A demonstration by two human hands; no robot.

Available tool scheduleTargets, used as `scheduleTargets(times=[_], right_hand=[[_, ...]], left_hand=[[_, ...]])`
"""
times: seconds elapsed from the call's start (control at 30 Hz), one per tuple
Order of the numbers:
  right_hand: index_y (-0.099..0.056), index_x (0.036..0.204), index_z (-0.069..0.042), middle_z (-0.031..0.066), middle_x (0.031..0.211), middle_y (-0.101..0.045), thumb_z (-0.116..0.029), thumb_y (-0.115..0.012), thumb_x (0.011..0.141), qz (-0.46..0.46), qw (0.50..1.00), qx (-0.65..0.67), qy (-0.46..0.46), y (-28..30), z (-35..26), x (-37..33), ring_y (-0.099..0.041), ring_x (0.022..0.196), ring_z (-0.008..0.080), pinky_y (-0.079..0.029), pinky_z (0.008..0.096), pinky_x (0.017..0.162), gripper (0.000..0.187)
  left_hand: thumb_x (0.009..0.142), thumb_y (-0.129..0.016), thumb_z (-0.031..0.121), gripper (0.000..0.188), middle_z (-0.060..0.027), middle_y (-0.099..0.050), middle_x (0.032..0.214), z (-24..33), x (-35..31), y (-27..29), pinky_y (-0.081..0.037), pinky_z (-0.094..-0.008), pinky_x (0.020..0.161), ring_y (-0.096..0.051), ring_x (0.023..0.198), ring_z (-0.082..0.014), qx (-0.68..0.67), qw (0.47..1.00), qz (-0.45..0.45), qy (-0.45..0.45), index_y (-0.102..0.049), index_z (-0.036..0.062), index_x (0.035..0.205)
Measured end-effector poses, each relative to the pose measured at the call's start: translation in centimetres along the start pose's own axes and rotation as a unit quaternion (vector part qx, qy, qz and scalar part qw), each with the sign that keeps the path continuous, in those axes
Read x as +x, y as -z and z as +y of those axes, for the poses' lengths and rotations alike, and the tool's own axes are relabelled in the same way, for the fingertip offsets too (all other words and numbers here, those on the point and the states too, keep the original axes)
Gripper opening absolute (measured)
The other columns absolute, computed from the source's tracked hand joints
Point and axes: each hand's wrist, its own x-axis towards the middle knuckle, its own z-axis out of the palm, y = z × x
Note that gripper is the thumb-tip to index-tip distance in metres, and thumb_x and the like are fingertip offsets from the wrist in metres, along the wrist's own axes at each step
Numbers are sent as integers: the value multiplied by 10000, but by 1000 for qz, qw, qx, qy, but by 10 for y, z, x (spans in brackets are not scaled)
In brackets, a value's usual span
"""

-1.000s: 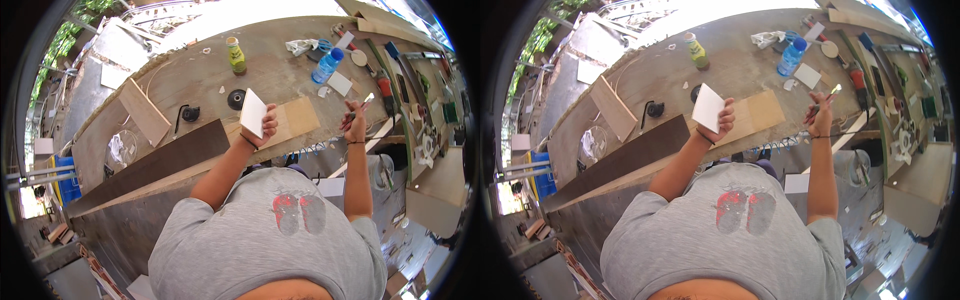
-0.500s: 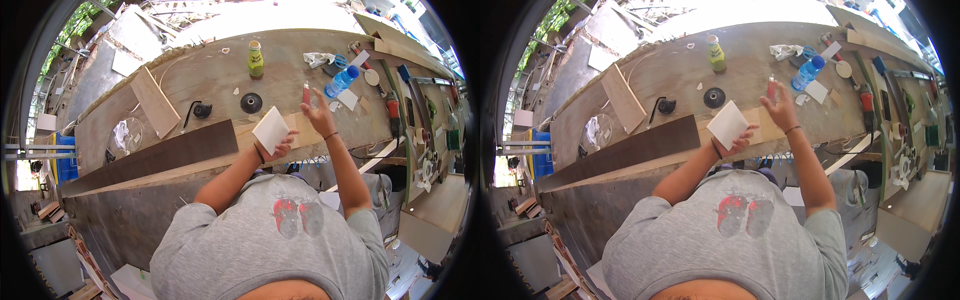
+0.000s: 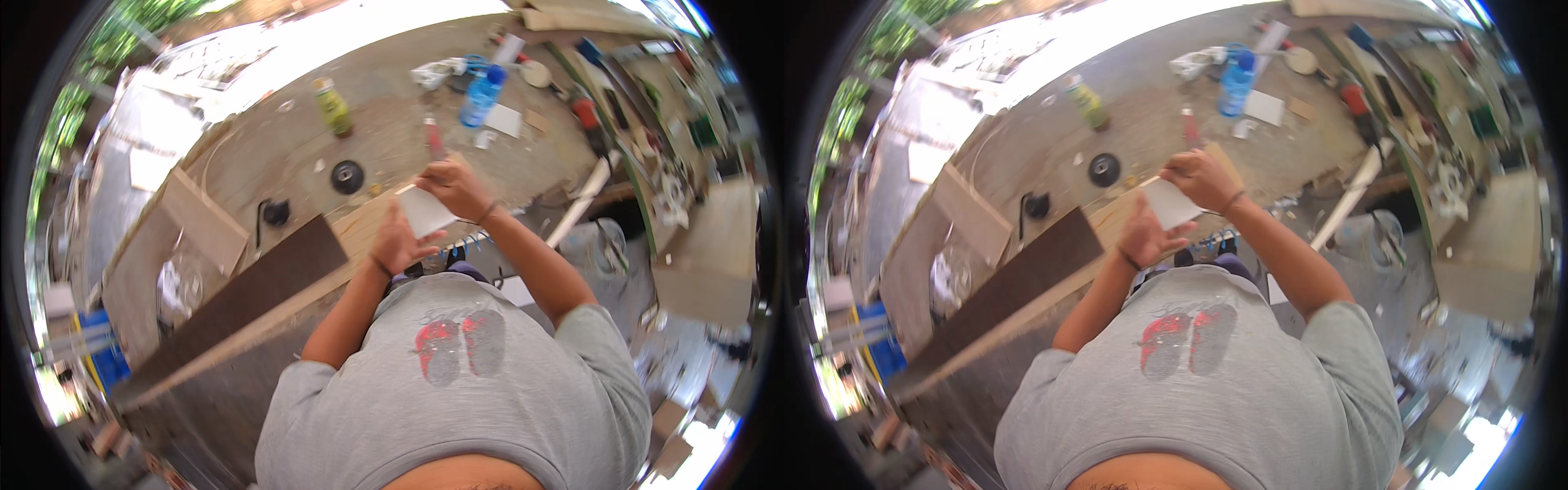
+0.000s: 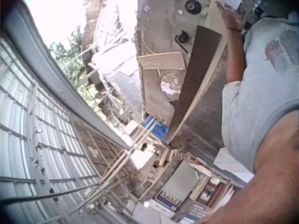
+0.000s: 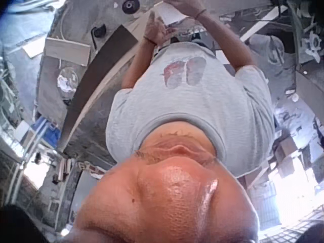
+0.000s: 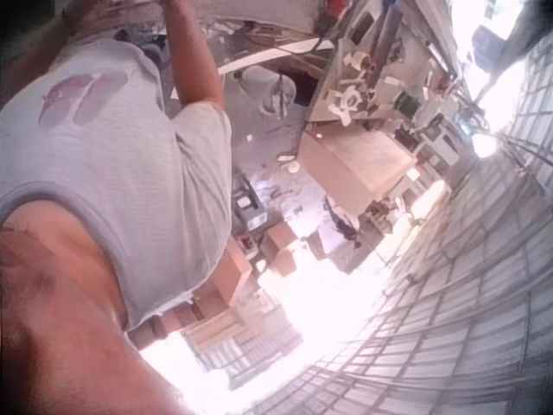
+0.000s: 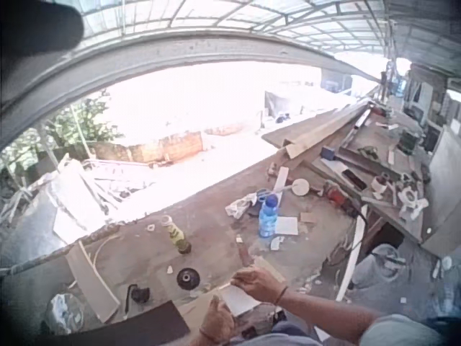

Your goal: The person trims a piece of wood with a utility knife and then applies glue to a small circular wooden piece using a scraper.

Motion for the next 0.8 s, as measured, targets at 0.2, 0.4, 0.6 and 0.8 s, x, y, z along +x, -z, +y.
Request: scheduleTargets(times=[0.2,0.4,0.6,0.8], right_hand=[[-678,786,-26,169,747,-646,-240,-608,775,141,985,43,-90,-30,31,-16,-627,709,311,-481,383,657,224],[-667,825,-42,138,777,-647,-272,-617,778,234,909,244,-242,-76,52,-18,-622,728,236,-467,359,671,240],[-648,796,-30,149,686,-618,-301,-616,792,344,851,287,-275,-51,61,-43,-583,628,210,-437,354,611,272],[-626,778,-33,140,673,-603,-340,-604,806,340,882,164,-283,-26,72,-148,-569,615,260,-427,366,598,309]], left_hand=[[983,-392,274,331,-51,-488,724,-6,25,25,-384,-304,573,-454,655,-135,423,819,271,-278,-524,38,791],[963,-437,190,256,-104,-528,720,16,27,28,-405,-326,607,-462,648,-183,595,666,233,-386,-538,-26,869],[956,-427,207,291,-209,-594,839,38,47,59,-437,-396,684,-543,736,-336,694,585,231,-349,-553,-54,932],[906,-501,156,233,-215,-614,930,50,59,79,-452,-402,764,-564,859,-360,758,481,201,-393,-591,-46,979]])
